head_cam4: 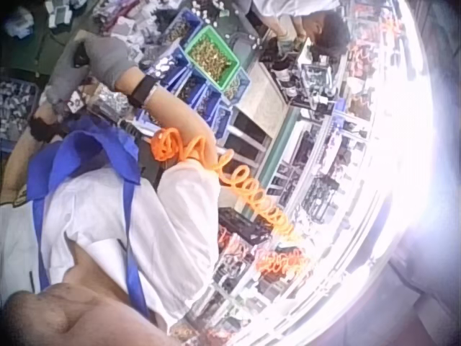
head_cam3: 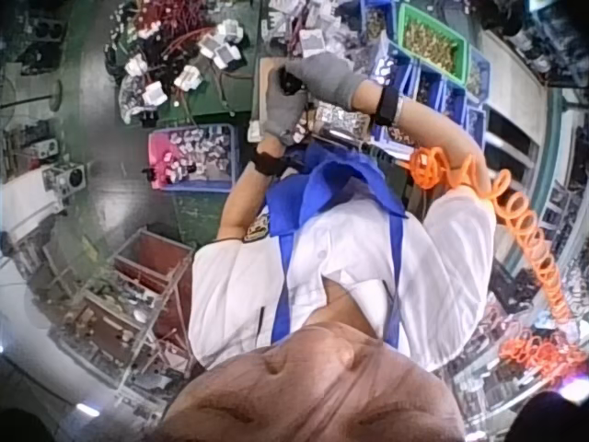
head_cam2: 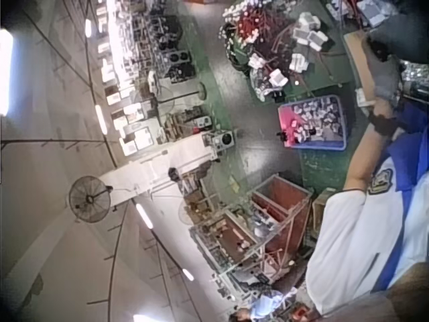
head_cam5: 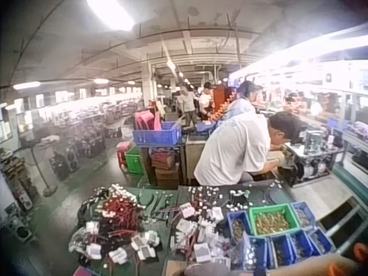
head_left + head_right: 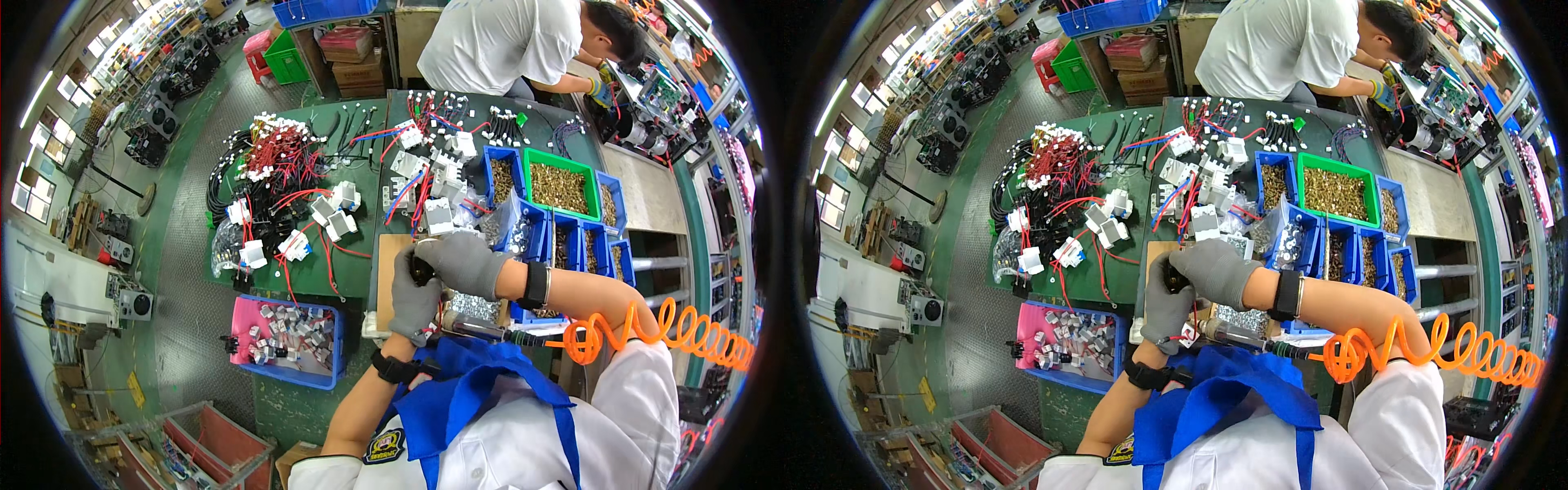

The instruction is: Assembling electrical component using an air screwdriver and wires on a workbench.

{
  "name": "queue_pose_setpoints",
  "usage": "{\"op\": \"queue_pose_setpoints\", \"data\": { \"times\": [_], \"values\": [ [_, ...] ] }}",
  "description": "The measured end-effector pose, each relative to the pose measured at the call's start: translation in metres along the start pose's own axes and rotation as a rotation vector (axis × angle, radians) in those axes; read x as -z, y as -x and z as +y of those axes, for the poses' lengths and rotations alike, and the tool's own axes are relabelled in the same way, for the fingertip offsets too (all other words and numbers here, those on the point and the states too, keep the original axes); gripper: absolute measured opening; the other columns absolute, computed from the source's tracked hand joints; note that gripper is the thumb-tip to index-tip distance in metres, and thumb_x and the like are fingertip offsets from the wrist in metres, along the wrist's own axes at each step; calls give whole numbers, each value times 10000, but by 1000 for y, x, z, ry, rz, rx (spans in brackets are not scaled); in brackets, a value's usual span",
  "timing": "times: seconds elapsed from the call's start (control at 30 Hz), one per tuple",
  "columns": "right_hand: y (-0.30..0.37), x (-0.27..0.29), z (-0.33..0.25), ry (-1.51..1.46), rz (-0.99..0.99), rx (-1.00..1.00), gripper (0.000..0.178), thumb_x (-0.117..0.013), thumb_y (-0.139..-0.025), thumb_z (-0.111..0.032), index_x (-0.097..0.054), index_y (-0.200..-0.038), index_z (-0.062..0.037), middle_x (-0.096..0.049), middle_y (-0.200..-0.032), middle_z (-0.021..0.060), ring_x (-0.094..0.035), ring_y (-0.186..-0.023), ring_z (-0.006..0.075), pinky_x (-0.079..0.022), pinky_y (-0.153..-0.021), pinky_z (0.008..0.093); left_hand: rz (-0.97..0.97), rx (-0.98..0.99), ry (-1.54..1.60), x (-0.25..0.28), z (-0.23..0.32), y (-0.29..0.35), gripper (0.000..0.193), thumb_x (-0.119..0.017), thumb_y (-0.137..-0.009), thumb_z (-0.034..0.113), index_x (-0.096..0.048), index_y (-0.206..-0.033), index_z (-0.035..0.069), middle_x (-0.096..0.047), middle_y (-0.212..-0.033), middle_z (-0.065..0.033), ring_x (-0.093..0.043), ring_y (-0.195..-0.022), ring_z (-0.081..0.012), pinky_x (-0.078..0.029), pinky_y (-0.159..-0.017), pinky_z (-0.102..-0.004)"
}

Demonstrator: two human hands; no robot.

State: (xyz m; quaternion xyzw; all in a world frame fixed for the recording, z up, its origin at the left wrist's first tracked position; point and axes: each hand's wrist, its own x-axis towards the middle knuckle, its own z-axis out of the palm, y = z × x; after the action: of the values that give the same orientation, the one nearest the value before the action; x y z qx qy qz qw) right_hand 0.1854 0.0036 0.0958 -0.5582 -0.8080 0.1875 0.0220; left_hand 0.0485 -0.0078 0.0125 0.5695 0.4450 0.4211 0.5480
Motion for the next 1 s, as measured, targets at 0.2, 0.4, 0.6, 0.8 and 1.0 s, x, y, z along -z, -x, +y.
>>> {"op": "queue_pose_setpoints", "data": {
  "times": [0.2,0.4,0.6,0.8,1.0],
  "values": [
    [-1,-23,23,-328,160,-6,333,-580,-765,-62,-595,-1098,-68,-652,-883,185,-639,-826,333,-512,-736,399,-89,147,-3,10,-12,-3,552,-566,-699,-108,-432,-1222,4,-582,-1056,-113,-626,-931,-193,-550,-758,-289],
    [16,-63,44,-824,346,-229,311,-515,-834,-122,-616,-1118,-48,-662,-958,151,-637,-849,244,-488,-784,347,-259,319,174,24,3,0,593,-540,-704,-96,-383,-1265,15,-586,-1014,-161,-679,-764,-251,-581,-632,-318],
    [37,-95,52,-1303,288,-533,359,-508,-872,-204,-588,-1156,2,-650,-946,152,-641,-831,237,-515,-767,356,-389,503,166,34,16,8,577,-533,-712,-66,-385,-1261,36,-564,-977,-131,-663,-781,-223,-591,-626,-317],
    [69,-110,53,-206,1,-473,203,-538,-799,-92,-643,-971,-63,-654,-938,163,-635,-859,370,-508,-808,443,-329,537,163,49,20,14,587,-534,-705,-84,-382,-1263,15,-570,-994,-119,-646,-831,-218,-584,-666,-317],
    [68,-147,58,-27,-295,-495,177,-548,-763,-94,-663,-898,-82,-638,-883,156,-638,-866,331,-523,-738,416,-300,513,230,48,17,18,585,-532,-709,-92,-373,-1265,2,-580,-1032,-144,-645,-855,-225,-569,-742,-323]
  ]
}}
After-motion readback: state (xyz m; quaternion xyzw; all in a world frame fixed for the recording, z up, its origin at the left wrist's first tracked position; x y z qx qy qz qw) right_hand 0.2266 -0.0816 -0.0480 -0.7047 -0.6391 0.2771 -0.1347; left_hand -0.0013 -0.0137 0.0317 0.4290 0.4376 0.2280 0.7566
